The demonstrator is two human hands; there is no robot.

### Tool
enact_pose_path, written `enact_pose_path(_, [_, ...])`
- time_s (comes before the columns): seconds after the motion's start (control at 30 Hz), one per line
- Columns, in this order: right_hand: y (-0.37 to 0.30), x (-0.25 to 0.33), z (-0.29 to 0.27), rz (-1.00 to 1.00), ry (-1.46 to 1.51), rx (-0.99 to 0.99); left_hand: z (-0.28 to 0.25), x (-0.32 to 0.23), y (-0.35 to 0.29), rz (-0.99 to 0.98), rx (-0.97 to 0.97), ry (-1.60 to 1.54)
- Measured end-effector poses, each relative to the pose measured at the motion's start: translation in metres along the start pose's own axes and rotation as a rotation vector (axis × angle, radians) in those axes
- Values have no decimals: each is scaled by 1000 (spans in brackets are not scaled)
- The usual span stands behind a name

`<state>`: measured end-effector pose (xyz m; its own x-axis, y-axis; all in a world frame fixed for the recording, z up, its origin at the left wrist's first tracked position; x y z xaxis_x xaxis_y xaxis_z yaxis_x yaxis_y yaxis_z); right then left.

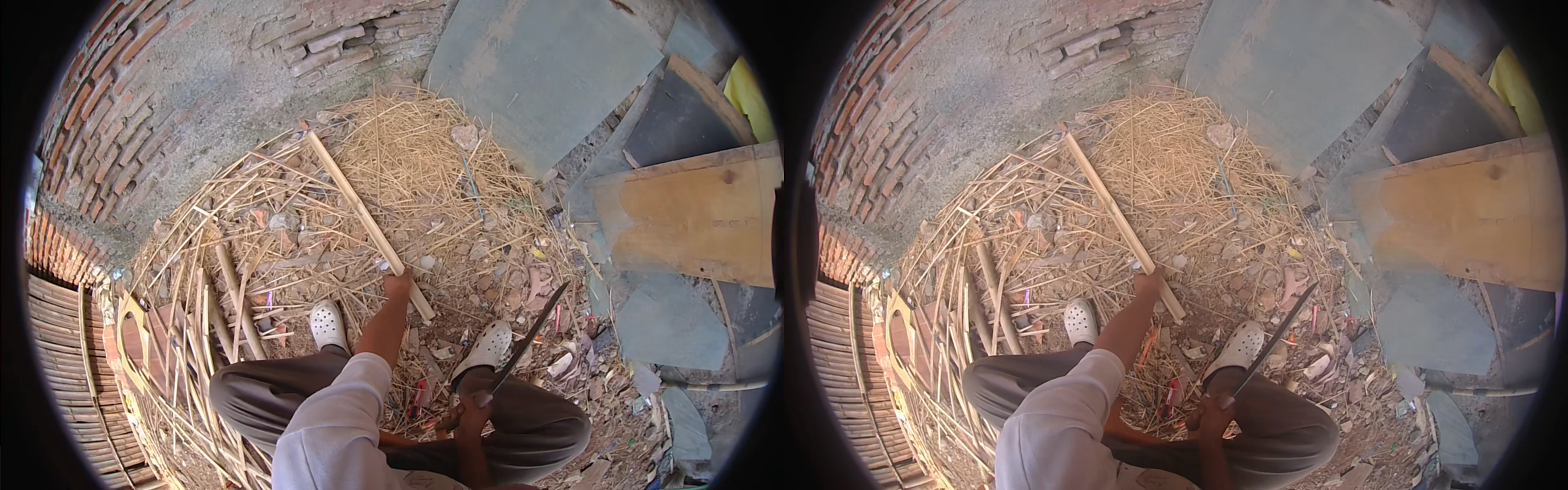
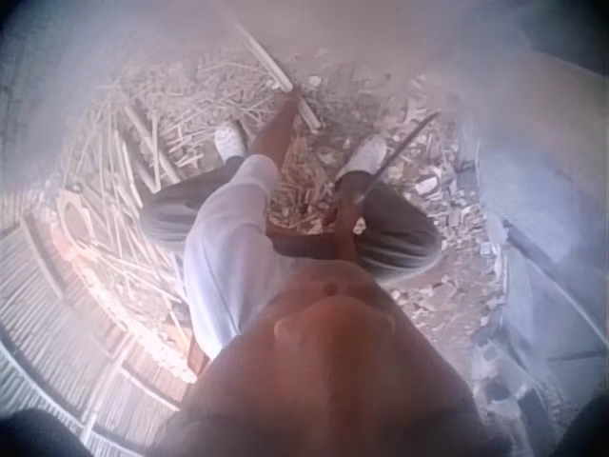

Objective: The person sits on the ground and uses a large knife to split bamboo poles into thin strips. They hold the bamboo vertically and strike it with a wooden stick to drive the blade through the material, repeating the process for multiple pieces.

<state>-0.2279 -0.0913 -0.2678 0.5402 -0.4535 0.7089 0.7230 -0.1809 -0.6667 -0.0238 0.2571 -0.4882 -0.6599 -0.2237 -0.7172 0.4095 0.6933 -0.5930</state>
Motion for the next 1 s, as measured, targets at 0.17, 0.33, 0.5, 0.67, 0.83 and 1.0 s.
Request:
enact_pose_path(0.17, [19,-7,-8,109,-50,-53,-1,-19,-10,-53,-82,78])
enact_pose_path(0.33, [15,1,3,98,-85,-17,-19,-43,-34,144,-231,-179])
enact_pose_path(0.5, [6,7,12,24,-80,22,-52,-74,-112,339,-180,-328])
enact_pose_path(0.67, [11,-12,3,-46,-62,89,-122,-181,-236,731,44,-408])
enact_pose_path(0.83, [2,-8,4,-109,-53,126,-234,-323,-335,1132,27,-666])
enact_pose_path(1.0, [-2,-7,0,-132,-40,110,-239,-444,-337,1145,-9,-518])
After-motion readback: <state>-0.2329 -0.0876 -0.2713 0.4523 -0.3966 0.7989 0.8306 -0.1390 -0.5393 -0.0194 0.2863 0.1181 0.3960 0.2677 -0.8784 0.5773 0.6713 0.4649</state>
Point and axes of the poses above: each hand's wrist, its own y-axis towards the middle knuckle, its own z-axis out of the palm, x = y × z, the point moved 8 cm from there along y, towards the middle knuckle, and after that the axes turned 3 degrees about x, right-handed, at the moved point
